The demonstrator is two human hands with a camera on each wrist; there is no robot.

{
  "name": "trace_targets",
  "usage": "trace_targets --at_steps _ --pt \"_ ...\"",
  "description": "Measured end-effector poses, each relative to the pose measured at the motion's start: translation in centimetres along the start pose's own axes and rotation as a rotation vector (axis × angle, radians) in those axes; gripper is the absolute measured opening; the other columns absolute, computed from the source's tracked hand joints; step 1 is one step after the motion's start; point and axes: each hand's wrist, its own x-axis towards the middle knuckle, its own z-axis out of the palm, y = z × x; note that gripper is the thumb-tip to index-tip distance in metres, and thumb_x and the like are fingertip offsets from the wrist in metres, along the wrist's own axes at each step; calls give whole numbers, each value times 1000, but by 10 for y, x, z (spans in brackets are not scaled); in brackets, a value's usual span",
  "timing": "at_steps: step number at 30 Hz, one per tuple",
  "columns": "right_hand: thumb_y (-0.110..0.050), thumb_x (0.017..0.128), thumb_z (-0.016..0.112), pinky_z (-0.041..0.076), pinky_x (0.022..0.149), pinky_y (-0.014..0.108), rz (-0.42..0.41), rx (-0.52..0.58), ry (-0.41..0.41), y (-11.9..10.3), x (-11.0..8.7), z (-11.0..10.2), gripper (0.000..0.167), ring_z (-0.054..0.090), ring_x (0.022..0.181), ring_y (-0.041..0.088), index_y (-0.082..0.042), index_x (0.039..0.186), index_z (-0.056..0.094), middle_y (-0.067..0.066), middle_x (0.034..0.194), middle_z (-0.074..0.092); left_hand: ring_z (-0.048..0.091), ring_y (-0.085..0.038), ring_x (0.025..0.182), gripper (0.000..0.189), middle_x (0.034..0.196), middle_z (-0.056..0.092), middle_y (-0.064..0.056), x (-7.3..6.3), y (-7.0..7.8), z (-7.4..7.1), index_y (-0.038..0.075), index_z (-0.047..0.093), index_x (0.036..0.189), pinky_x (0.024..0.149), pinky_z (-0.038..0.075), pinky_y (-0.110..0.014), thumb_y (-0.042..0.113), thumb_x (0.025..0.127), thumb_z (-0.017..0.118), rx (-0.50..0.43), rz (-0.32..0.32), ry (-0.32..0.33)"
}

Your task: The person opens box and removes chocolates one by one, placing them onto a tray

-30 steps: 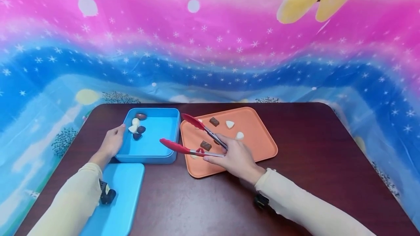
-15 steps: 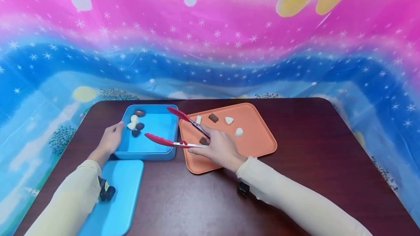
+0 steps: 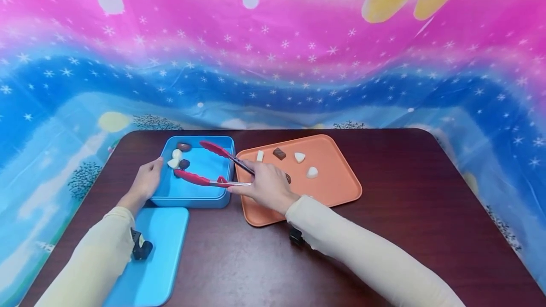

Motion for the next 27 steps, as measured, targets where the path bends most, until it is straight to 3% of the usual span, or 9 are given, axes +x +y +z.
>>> trace_targets --at_steps 7,15,27 --pt "-61 81 77 25 38 25 -15 -8 -4 -6 11 3 59 45 44 17 -19 122 69 -4 51 43 16 -56 150 79 165 12 -33 -1 2 1 0 6 161 118 21 -73 57 106 9 11 -26 -18" --pt "-58 87 73 25 38 24 -7 -39 -38 -16 24 11 64 41 40 16 -23 139 63 -4 51 39 20 -56 149 78 164 14 -33 -1 9 0 -1 8 161 117 22 -74 56 107 9 14 -9 -11" --pt "-58 90 70 32 40 27 -42 -288 -41 -32 38 25 64 50 52 15 -25 143 59 -1 60 53 16 -56 150 79 165 11 -33 -4 3 -2 -1 6 160 118 20 -73 56 107 9 0 -17 -23"
